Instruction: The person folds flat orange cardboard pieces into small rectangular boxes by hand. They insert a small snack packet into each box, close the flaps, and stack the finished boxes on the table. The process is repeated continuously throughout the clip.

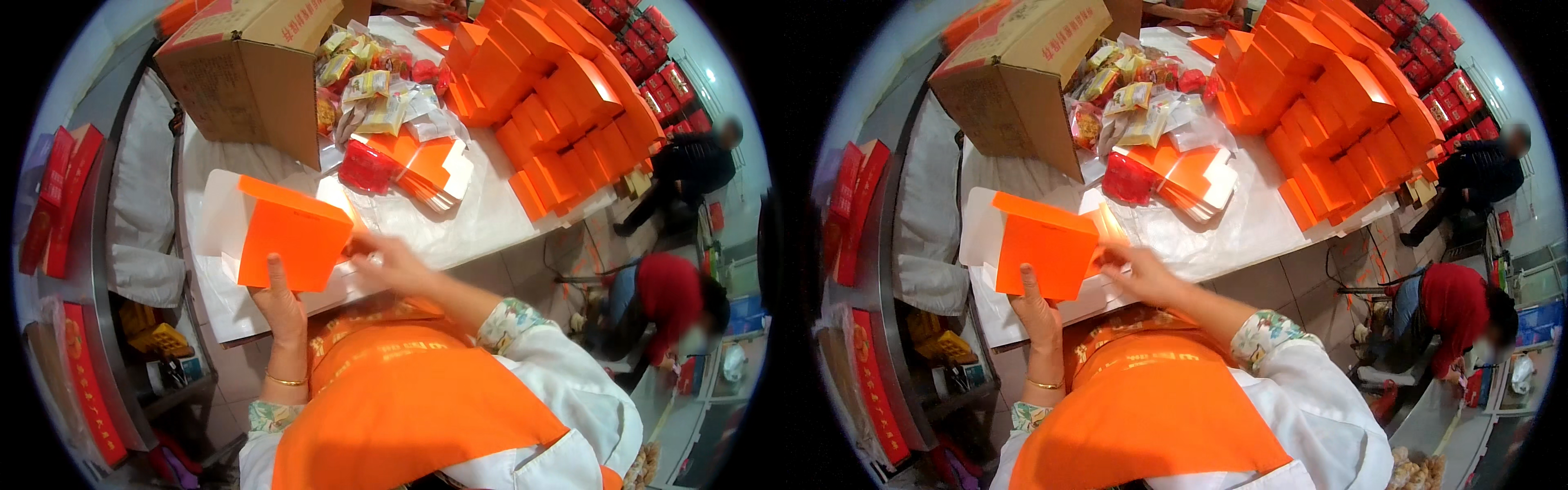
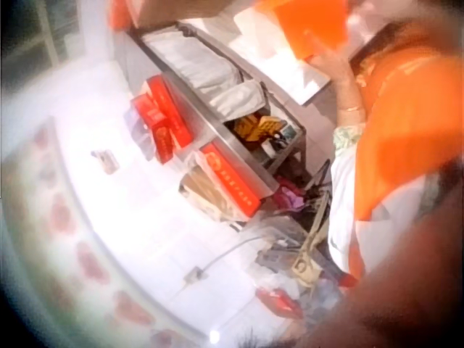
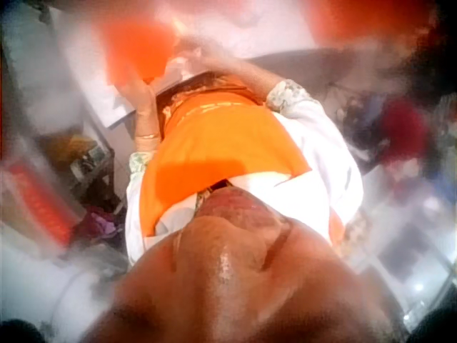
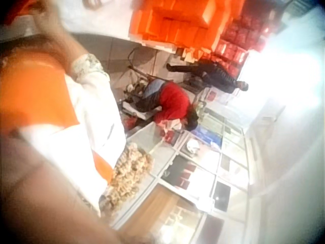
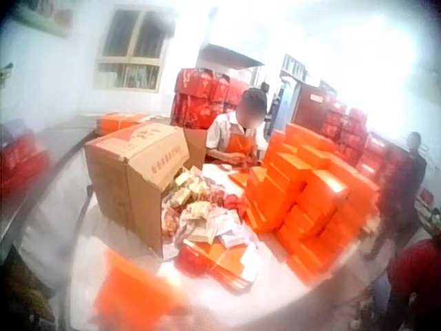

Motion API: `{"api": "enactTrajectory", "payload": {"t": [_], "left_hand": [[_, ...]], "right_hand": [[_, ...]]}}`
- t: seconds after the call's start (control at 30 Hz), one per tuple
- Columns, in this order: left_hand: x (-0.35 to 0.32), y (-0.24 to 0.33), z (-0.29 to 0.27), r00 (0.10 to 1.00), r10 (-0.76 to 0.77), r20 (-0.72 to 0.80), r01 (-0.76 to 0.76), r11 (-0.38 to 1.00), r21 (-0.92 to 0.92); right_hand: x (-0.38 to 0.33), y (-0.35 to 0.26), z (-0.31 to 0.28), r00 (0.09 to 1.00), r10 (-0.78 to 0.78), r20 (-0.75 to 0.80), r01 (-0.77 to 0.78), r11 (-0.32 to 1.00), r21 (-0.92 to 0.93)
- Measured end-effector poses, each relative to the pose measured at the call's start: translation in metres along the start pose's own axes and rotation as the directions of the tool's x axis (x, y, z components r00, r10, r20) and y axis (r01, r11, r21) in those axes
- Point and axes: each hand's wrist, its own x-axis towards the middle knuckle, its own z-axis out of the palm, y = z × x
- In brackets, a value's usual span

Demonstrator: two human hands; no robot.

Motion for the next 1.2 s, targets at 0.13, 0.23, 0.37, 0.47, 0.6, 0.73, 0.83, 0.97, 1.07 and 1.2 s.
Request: {"api": "enactTrajectory", "payload": {"t": [0.13, 0.23, 0.37, 0.47, 0.6, 0.73, 0.83, 0.97, 1.07, 1.2], "left_hand": [[0.0, -0.011, -0.021, 0.985, 0.142, 0.097, -0.171, 0.861, 0.48], [-0.008, -0.015, -0.016, 0.983, 0.107, 0.146, -0.164, 0.866, 0.473], [-0.009, -0.009, 0.004, 0.983, -0.01, 0.184, -0.063, 0.92, 0.388], [-0.003, -0.011, 0.004, 0.929, 0.06, 0.365, -0.258, 0.811, 0.524], [0.002, -0.017, 0.011, 0.915, 0.041, 0.401, -0.272, 0.797, 0.539], [0.017, -0.031, 0.014, 0.891, 0.081, 0.446, -0.331, 0.789, 0.518], [0.023, -0.041, 0.013, 0.865, 0.105, 0.491, -0.403, 0.728, 0.554], [0.027, -0.046, 0.014, 0.852, 0.101, 0.514, -0.432, 0.69, 0.581], [0.029, -0.048, 0.013, 0.844, 0.113, 0.525, -0.433, 0.721, 0.541], [0.032, -0.042, 0.013, 0.832, 0.02, 0.555, -0.369, 0.767, 0.525]], "right_hand": [[0.058, 0.02, -0.099, 0.8, -0.41, -0.438, 0.018, 0.746, -0.666], [0.1, 0.045, -0.179, 0.866, -0.388, -0.317, -0.181, 0.348, -0.92], [0.13, 0.064, -0.222, 0.986, -0.133, -0.104, -0.059, 0.308, -0.95], [0.138, 0.085, -0.231, 0.97, -0.24, -0.046, -0.004, 0.171, -0.985], [0.125, 0.025, -0.22, 0.978, -0.2, -0.054, -0.017, 0.183, -0.983], [0.079, -0.042, -0.205, 0.924, -0.304, -0.233, -0.069, 0.466, -0.882], [0.043, -0.104, -0.174, 0.928, -0.281, -0.243, 0.14, 0.871, -0.472], [0.028, -0.129, -0.136, 0.836, -0.527, 0.156, 0.533, 0.709, -0.463], [0.038, -0.137, -0.104, 0.861, -0.412, 0.299, 0.509, 0.66, -0.553], [0.051, -0.126, -0.077, 0.869, -0.309, 0.387, 0.493, 0.604, -0.626]]}}
